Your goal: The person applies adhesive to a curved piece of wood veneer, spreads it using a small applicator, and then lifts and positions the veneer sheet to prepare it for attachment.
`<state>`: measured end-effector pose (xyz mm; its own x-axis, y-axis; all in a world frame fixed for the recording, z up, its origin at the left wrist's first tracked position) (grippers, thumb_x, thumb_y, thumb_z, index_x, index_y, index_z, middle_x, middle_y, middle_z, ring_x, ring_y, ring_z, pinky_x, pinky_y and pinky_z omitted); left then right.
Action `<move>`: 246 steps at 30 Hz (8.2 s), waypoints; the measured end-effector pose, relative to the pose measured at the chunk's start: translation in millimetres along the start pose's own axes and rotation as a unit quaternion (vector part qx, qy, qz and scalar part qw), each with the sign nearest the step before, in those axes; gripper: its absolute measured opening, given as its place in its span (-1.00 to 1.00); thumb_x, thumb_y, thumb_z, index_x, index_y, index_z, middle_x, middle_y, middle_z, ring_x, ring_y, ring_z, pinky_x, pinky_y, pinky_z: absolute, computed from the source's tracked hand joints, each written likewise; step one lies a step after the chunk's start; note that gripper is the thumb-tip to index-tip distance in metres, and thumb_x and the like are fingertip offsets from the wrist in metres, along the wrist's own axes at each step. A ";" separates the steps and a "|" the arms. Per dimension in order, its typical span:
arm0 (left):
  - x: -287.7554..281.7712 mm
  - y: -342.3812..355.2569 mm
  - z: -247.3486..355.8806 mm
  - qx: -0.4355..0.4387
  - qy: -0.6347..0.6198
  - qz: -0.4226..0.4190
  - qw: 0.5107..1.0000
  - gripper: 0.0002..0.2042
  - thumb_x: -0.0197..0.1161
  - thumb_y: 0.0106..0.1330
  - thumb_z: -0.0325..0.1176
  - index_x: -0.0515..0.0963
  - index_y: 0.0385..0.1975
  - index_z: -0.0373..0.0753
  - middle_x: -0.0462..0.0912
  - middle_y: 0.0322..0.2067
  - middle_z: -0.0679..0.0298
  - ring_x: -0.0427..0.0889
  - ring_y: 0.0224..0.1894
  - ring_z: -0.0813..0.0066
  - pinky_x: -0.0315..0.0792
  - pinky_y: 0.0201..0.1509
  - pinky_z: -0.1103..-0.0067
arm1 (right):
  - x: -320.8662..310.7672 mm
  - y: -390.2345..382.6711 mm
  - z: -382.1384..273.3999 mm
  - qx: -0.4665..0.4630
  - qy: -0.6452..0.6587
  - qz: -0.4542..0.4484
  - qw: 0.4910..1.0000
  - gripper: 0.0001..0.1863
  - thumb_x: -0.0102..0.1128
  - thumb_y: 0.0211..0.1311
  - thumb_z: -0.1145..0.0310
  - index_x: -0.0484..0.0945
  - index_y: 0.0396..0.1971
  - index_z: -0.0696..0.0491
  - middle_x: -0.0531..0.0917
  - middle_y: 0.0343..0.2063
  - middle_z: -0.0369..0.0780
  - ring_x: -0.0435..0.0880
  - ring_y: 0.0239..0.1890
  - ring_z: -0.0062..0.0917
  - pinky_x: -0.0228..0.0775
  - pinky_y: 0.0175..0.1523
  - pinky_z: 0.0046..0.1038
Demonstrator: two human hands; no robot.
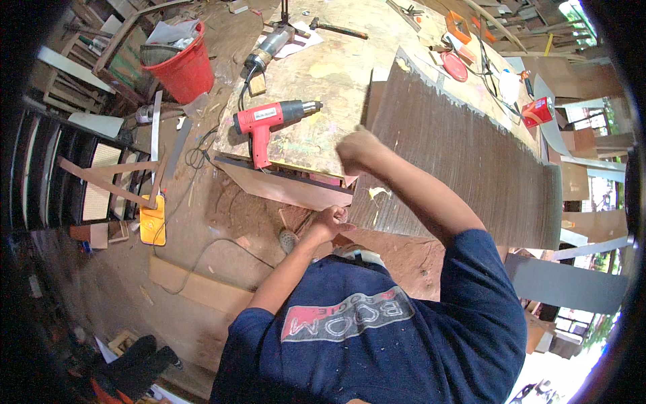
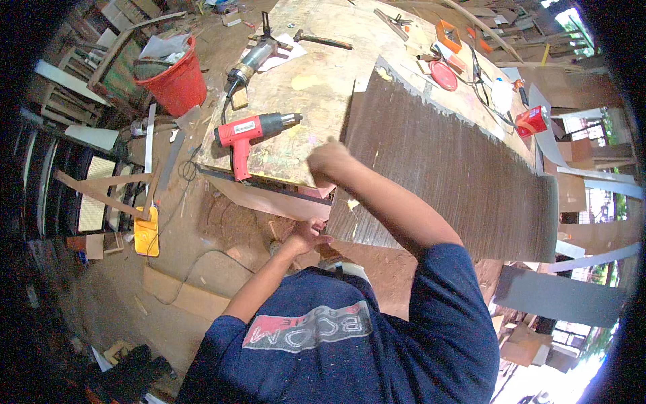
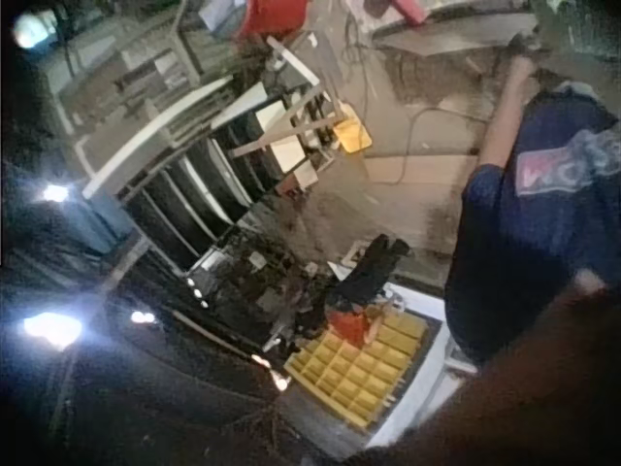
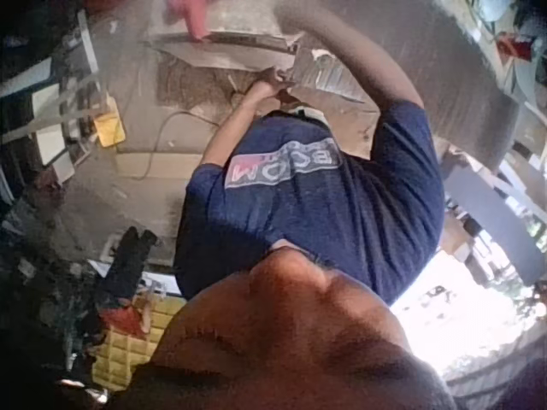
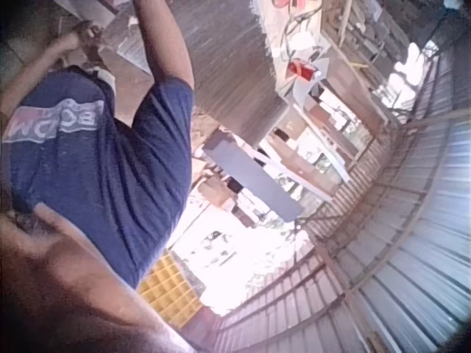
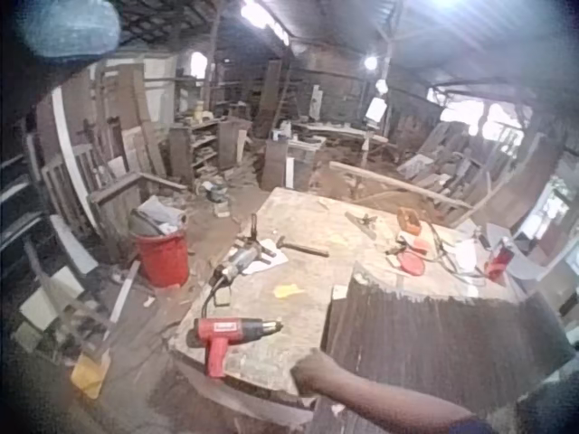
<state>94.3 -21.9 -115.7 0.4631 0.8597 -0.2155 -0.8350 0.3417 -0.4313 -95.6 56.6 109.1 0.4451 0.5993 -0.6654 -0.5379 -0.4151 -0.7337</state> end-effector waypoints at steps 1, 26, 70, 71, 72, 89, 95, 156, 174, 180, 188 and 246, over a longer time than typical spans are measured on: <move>-1.4 -0.2 -0.2 0.020 0.000 0.012 1.000 -0.25 0.69 -0.03 0.04 0.58 0.03 -0.41 0.70 -0.12 0.12 0.68 -0.15 0.44 0.58 -0.07 0.46 | 12.7 -14.7 10.3 0.003 0.015 0.033 0.999 -0.72 0.33 0.13 0.07 0.83 -0.28 -0.11 0.81 -0.24 -0.19 0.67 0.11 -0.38 0.31 0.20 -0.24; -2.6 5.3 21.9 -0.021 -0.013 -0.068 0.997 -0.43 0.64 0.13 -0.20 0.55 0.00 -0.45 0.69 -0.18 0.20 0.66 -0.20 0.52 0.58 -0.06 0.51 | 227.5 -29.5 36.2 0.075 0.158 0.354 0.919 -0.81 0.21 0.15 0.19 0.81 -0.35 -0.32 0.73 -0.28 -0.32 0.65 0.00 -0.39 0.37 0.12 -0.20; 75.9 -54.1 -7.0 -0.155 -0.347 0.255 0.889 -0.61 0.26 0.51 -0.06 0.49 0.14 -0.19 0.58 -0.25 0.43 0.55 -0.30 0.67 0.45 -0.24 0.68 | 256.3 24.9 425.5 0.010 0.337 0.535 0.775 -0.21 0.04 -0.27 0.73 0.73 0.09 -0.14 0.72 0.13 -0.27 0.59 0.27 -0.26 0.35 0.45 -0.30; 80.4 -53.3 -6.2 -0.164 -0.346 0.263 0.886 -0.61 0.26 0.51 -0.06 0.49 0.14 -0.19 0.58 -0.25 0.43 0.55 -0.30 0.67 0.45 -0.24 0.68 | 268.0 28.9 438.9 0.021 0.356 0.524 0.773 -0.20 0.05 -0.26 0.72 0.71 0.12 -0.14 0.71 0.15 -0.26 0.59 0.28 -0.26 0.34 0.45 -0.30; 87.3 -58.8 -8.4 -0.185 -0.374 0.282 0.864 -0.63 0.23 0.53 -0.05 0.50 0.11 -0.17 0.57 -0.26 0.45 0.54 -0.29 0.69 0.43 -0.25 0.69 | 275.7 30.0 445.8 0.041 0.362 0.504 0.783 -0.20 0.08 -0.25 0.72 0.69 0.14 -0.13 0.69 0.17 -0.23 0.58 0.28 -0.25 0.34 0.46 -0.31; 112.2 -52.2 16.0 -0.181 -0.398 0.379 0.815 -0.63 0.14 0.56 0.03 0.51 0.04 -0.16 0.50 -0.32 0.50 0.42 -0.32 0.71 0.36 -0.23 0.65 | 145.3 -11.0 360.8 0.043 0.276 0.516 0.810 -0.41 0.14 0.05 0.41 0.64 0.18 -0.10 0.71 -0.06 -0.06 0.63 0.03 -0.11 0.45 0.24 -0.16; 104.1 -38.2 21.0 -0.180 -0.381 0.379 0.824 -0.58 0.19 0.53 0.04 0.53 0.09 -0.19 0.56 -0.24 0.46 0.46 -0.26 0.69 0.37 -0.21 0.65 | 147.0 80.9 302.7 0.031 0.204 0.473 0.856 -0.76 0.18 -0.01 0.36 0.79 -0.37 -0.01 0.75 -0.38 0.01 0.74 -0.27 -0.01 0.62 -0.10 -0.06; 104.6 -40.1 43.5 -0.166 -0.405 0.410 0.800 -0.68 0.17 0.57 -0.08 0.52 0.05 -0.19 0.59 -0.20 0.41 0.55 -0.20 0.65 0.41 -0.20 0.65 | 174.5 35.1 419.3 0.222 0.368 0.438 0.790 -0.66 0.20 0.13 0.34 0.69 -0.16 0.23 0.71 -0.14 0.18 0.72 -0.04 0.06 0.56 0.11 -0.08; -15.5 -55.5 137.5 -0.164 0.007 0.145 0.976 -0.15 0.66 0.01 -0.18 0.40 0.29 -0.40 0.59 0.16 -0.03 0.56 0.23 0.10 0.36 0.40 0.30 | 67.3 179.3 345.2 0.232 0.284 0.389 0.845 -0.74 0.19 0.12 0.33 0.68 -0.39 0.25 0.74 -0.26 0.16 0.76 -0.12 0.02 0.61 0.03 -0.11; -78.7 5.3 250.4 0.093 0.172 -0.029 0.980 0.35 0.73 -0.28 -0.01 -0.02 0.54 -0.34 0.01 0.53 -0.16 -0.01 0.59 -0.08 0.00 0.62 0.18 | 51.8 204.9 350.5 0.221 0.281 0.334 0.872 -0.71 0.17 0.09 0.35 0.70 -0.33 0.25 0.74 -0.22 0.15 0.76 -0.10 0.02 0.61 0.05 -0.11; -74.8 126.5 282.9 0.129 0.455 -0.085 0.877 0.33 0.70 -0.23 0.03 -0.02 0.52 -0.44 0.00 0.55 -0.13 -0.04 0.60 -0.04 -0.04 0.63 0.07 | 54.9 221.7 352.2 0.160 0.195 0.363 0.897 -0.70 0.12 0.14 0.29 0.68 -0.32 0.21 0.72 -0.24 0.15 0.73 -0.16 0.06 0.60 -0.01 -0.07; -39.4 163.8 222.1 -0.002 0.431 -0.006 0.902 0.10 0.41 0.04 0.32 0.21 0.46 -0.37 0.20 0.50 -0.07 0.15 0.54 -0.02 -0.05 0.61 0.05 | 108.4 137.0 393.6 -0.051 0.100 0.310 0.944 -0.72 0.28 -0.08 0.46 0.81 -0.42 -0.28 0.80 -0.36 -0.32 0.75 -0.09 -0.42 -0.02 0.58 -0.05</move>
<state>-126.8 84.4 16.8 0.5334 0.2396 -0.8112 -0.8276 0.3461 -0.4420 -402.9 334.1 -9.5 0.1995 0.0820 -0.9765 -0.6730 -0.7128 -0.1974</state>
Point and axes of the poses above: each hand's wrist, its own y-axis towards the middle knuckle, its own x-axis out of the palm, z = x × y, the point moved 3 cm from there along y, towards the middle knuckle
